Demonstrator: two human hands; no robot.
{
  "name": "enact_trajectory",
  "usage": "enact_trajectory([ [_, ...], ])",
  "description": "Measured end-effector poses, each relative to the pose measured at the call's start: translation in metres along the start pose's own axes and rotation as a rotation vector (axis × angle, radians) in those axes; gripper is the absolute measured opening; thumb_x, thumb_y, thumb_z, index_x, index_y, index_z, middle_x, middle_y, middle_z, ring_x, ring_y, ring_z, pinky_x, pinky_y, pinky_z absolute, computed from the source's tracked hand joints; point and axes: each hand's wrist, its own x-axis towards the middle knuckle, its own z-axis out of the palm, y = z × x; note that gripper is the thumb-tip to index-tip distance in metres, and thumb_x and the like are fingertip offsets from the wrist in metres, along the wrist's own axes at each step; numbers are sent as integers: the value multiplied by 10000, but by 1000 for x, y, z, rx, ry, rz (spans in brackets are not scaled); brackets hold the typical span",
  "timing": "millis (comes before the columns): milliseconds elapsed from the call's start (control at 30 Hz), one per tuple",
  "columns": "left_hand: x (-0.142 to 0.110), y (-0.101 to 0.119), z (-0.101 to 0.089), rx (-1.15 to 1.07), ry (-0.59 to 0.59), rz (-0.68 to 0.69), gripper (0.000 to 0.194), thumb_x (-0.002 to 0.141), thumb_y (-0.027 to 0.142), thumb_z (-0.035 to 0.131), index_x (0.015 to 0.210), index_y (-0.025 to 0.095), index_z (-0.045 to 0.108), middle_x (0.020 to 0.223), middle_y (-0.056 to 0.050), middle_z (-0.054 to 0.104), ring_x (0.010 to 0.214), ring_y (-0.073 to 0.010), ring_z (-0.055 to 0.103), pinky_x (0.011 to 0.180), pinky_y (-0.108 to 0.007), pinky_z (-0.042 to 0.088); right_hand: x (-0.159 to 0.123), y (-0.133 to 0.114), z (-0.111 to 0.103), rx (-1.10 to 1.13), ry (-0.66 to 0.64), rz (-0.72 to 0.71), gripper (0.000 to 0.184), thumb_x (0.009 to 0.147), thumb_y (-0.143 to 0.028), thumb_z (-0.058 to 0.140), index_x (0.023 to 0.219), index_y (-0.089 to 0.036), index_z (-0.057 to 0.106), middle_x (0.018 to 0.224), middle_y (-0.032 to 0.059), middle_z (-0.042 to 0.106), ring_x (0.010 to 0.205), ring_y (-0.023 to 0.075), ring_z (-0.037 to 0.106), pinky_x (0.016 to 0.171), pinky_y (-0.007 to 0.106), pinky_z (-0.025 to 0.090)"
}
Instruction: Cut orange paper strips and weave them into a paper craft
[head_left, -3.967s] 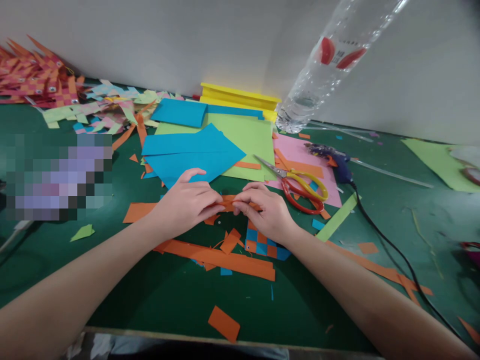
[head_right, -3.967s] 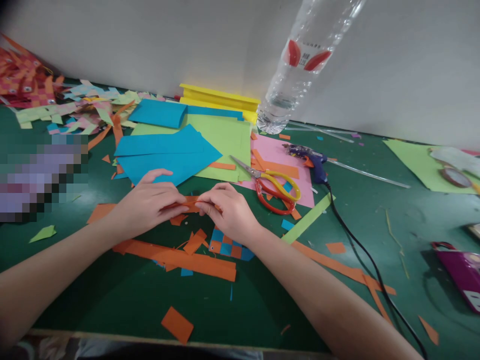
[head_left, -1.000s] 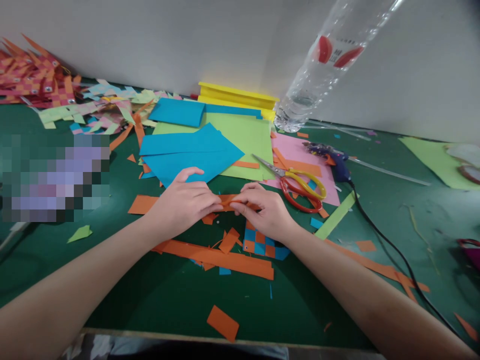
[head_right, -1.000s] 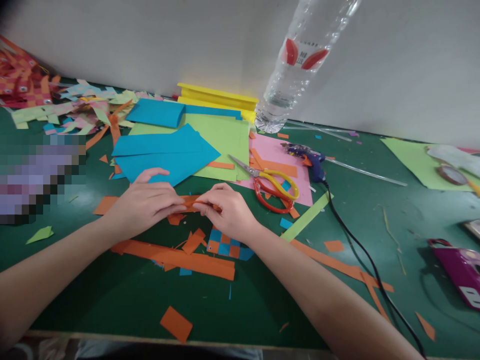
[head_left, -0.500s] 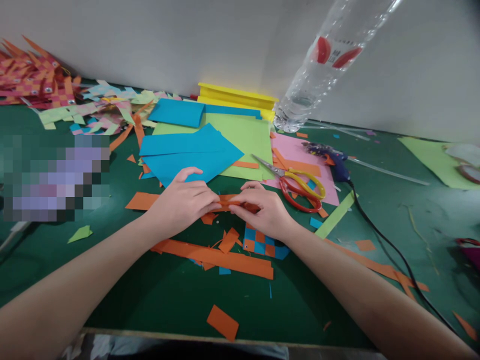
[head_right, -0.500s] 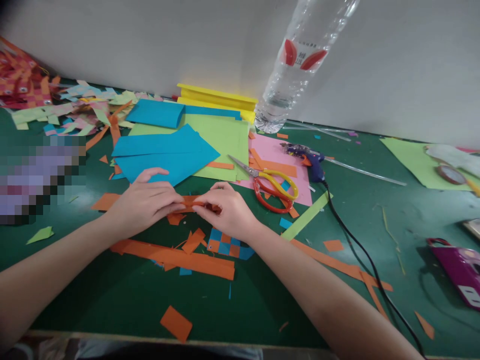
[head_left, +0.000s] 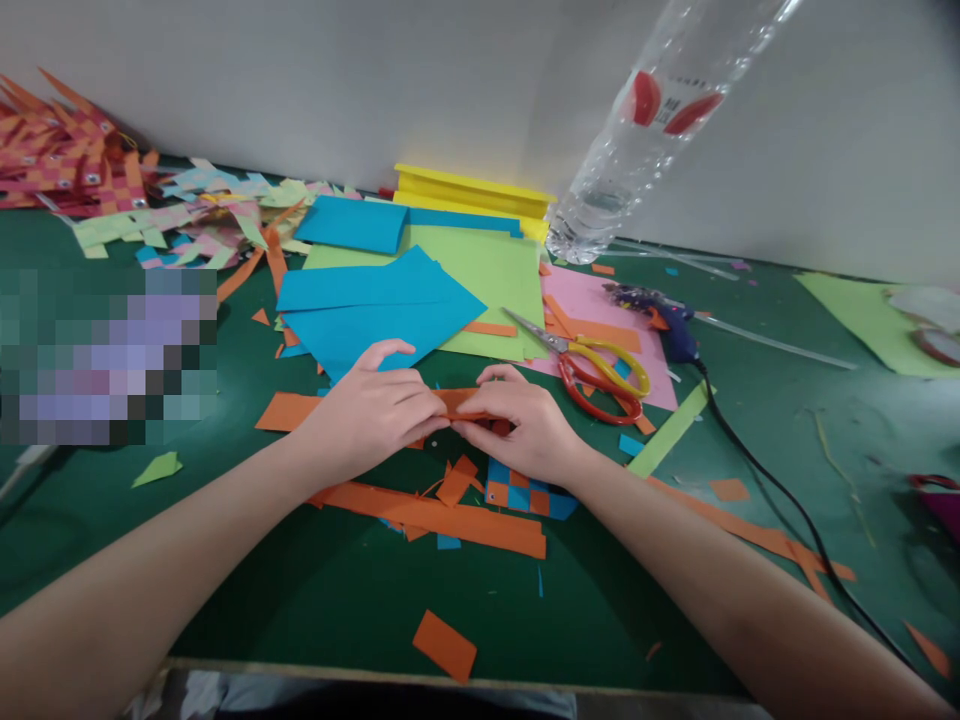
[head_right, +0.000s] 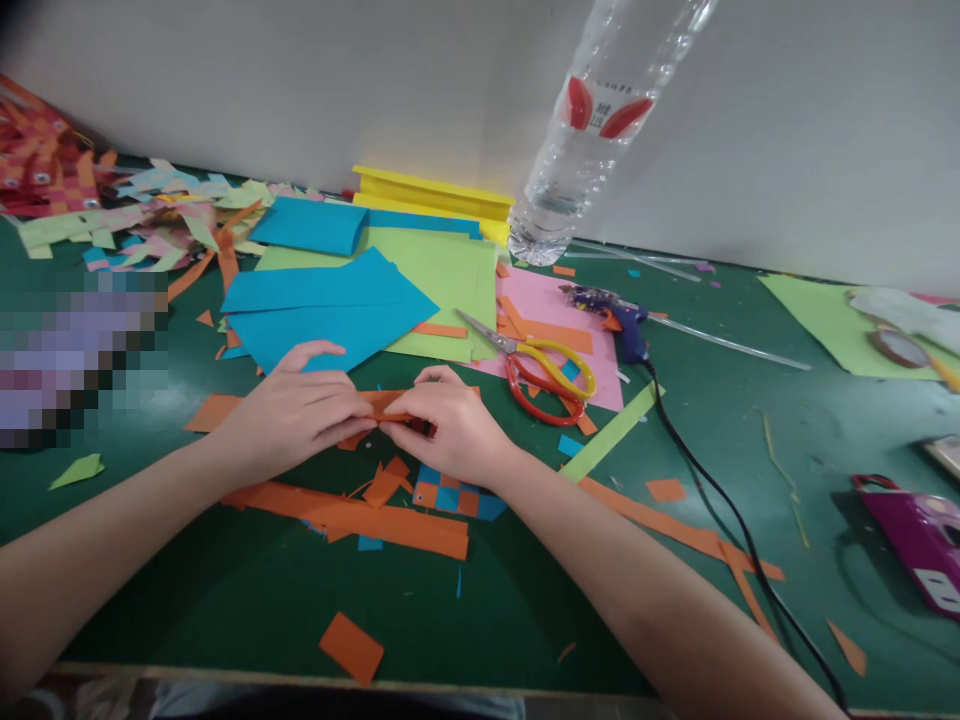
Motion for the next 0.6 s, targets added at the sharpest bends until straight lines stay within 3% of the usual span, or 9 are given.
enact_trajectory([
  [433,-2,-2,-3,17,31,16,293,1025,233,478,820,138,664,706,2,679,657,-139,629,1038,-418,350,2,0,-2,73,-1,62,137,902,-195,646,769,-203,679,639,-34,701,528,106,532,869,376,471],
  [600,-1,-3,-4,46,28,-3,322,1033,255,457,802,147,654,679,0,674,654,-151,636,1025,-429,359,2,0,-3,93,36,182,101,877,-239,673,783,-219,703,703,-13,723,651,140,603,783,344,498],
])
